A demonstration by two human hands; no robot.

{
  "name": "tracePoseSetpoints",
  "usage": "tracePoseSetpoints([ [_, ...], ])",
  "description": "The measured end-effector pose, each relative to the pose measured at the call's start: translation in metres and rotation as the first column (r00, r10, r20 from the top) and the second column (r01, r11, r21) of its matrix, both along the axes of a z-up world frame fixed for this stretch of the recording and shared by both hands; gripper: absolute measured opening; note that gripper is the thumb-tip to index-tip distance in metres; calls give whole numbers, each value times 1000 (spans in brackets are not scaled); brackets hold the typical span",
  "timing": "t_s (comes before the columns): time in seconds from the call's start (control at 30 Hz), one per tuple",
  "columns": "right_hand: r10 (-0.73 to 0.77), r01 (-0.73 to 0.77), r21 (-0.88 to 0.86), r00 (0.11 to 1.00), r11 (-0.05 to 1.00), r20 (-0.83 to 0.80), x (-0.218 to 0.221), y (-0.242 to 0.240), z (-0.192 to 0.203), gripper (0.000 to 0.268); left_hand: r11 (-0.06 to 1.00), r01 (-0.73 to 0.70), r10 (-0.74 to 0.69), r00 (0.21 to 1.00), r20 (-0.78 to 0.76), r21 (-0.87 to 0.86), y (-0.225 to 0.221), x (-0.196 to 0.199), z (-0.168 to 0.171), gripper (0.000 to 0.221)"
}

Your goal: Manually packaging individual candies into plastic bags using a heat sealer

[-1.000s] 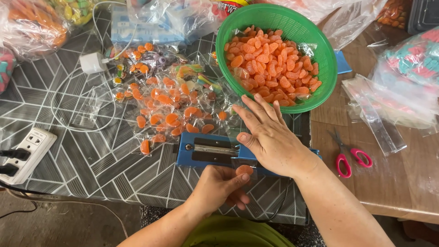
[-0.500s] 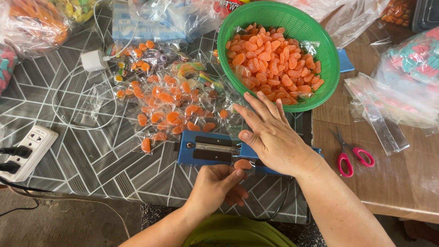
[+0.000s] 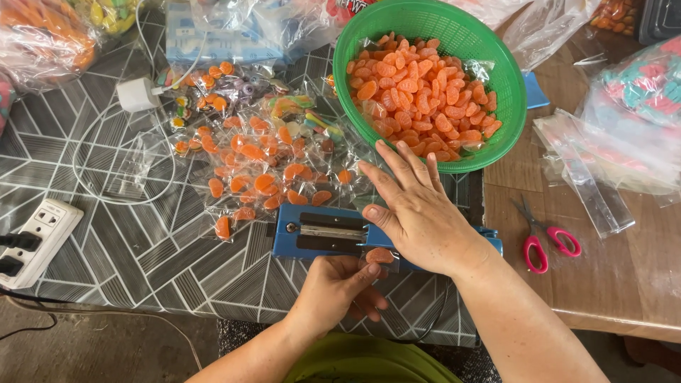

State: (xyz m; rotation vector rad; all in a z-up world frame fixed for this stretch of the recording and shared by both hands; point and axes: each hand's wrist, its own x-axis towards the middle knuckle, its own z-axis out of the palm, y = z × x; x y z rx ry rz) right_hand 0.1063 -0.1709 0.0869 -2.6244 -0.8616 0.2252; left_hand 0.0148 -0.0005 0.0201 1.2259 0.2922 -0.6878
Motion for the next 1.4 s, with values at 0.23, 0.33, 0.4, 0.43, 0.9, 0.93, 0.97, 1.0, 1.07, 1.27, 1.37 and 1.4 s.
tracePoseSetpoints([
  [0.23,-39,39,-7,999,999,-1,-1,4,0,63,991,38,-49,996,80,132,-2,-1,6,44],
  [0.33,-59,59,-3,998,998,-3,-2,5,-2,61,990,15,-23,998,56,138,-2,-2,9,44],
  [0.4,-61,61,-15,998,998,25,-2,7,-3,59,991,1,-11,997,76,137,-3,-1,9,45],
  [0.43,-62,62,-16,998,998,26,-2,7,-2,59,991,2,-12,997,77,136,-3,0,10,45],
  [0.9,-92,96,-23,987,995,134,-2,7,-9,55,995,-95,93,995,-41,-38,-9,-1,-2,38],
  [0.93,-94,98,-21,985,995,142,-3,7,-12,55,995,-93,91,995,-32,-38,-9,-1,0,38],
  [0.97,-94,103,-35,977,994,192,-4,7,-13,55,996,-87,87,996,-16,6,-9,0,3,36],
  [1.0,-91,105,-47,966,993,243,-5,7,-15,55,995,-86,86,996,3,52,-9,-1,6,38],
  [1.07,-97,111,-49,968,993,234,-5,8,-12,55,993,-101,99,995,28,54,-11,-1,3,38],
  [1.27,-101,119,-79,973,990,209,-8,9,-11,57,987,-159,158,986,57,21,-15,-8,4,38],
  [1.37,-107,131,-103,972,986,211,-9,10,-12,57,988,-151,147,985,89,39,-15,-9,6,39],
  [1.4,-109,138,-110,966,984,233,-9,10,-12,58,989,-140,135,984,119,42,-14,-7,8,39],
])
